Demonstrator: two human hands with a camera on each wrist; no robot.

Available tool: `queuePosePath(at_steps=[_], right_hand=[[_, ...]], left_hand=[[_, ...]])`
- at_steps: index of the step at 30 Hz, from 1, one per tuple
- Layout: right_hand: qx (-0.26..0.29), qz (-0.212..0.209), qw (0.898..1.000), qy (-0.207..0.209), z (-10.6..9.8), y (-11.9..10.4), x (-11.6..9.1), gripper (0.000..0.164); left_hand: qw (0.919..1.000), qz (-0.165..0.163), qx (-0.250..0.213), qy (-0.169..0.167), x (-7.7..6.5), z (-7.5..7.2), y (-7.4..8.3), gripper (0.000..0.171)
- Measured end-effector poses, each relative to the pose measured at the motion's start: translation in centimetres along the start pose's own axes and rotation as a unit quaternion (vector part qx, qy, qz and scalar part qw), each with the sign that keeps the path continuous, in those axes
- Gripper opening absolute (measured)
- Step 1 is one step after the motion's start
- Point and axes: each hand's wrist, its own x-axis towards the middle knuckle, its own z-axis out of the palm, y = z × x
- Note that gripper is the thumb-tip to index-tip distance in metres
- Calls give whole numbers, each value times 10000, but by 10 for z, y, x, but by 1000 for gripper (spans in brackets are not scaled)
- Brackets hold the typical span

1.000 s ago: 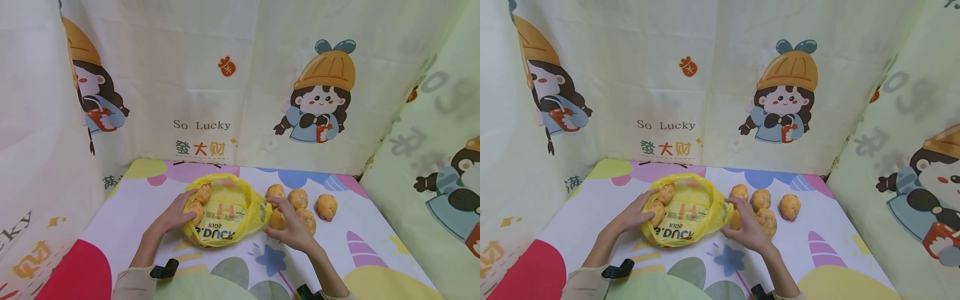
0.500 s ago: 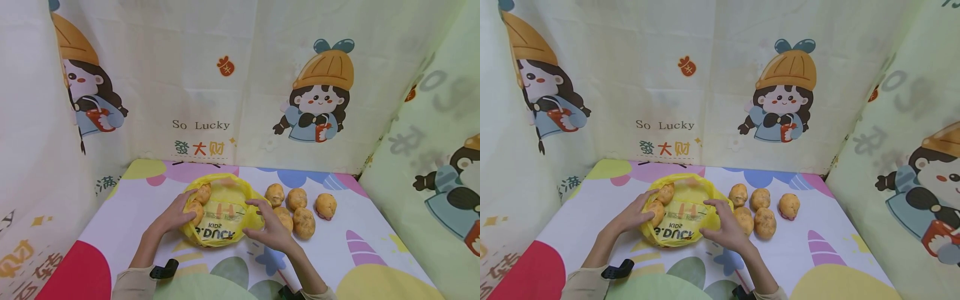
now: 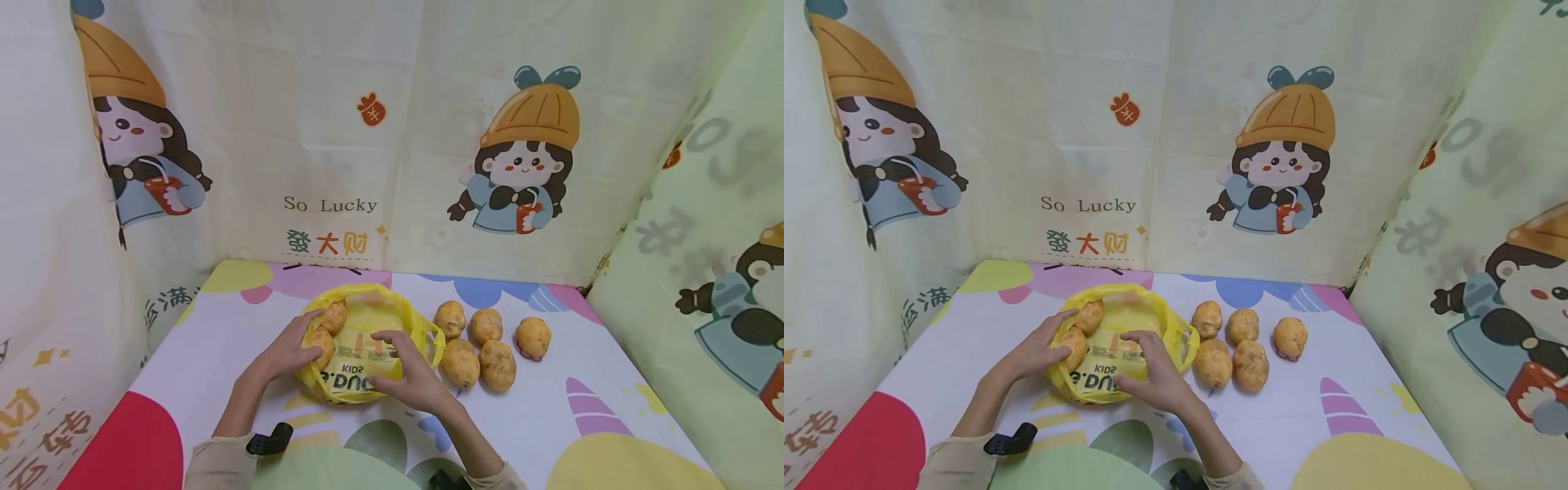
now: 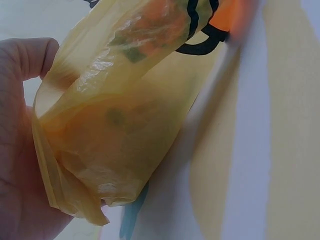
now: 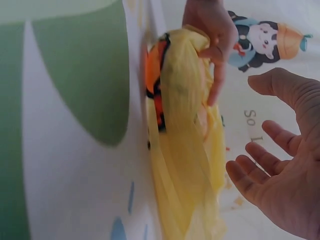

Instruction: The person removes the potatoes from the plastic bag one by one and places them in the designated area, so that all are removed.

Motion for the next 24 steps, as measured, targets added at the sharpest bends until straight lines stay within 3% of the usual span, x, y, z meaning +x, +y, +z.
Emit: queuePosePath(at_steps=[9,16,24], right_hand=[[201,-97,9997,-28,24,-2,15,59],[348,380,9987,-28,43,-6,27,58],[511,813,9953,109,58,-4,39,57]], left_hand=[[9998,190,21,26,1,-2,1,83],[9995,314,-15,101,0,-1,-3,82],[9998,166,49,46,0,-1,-3,83]])
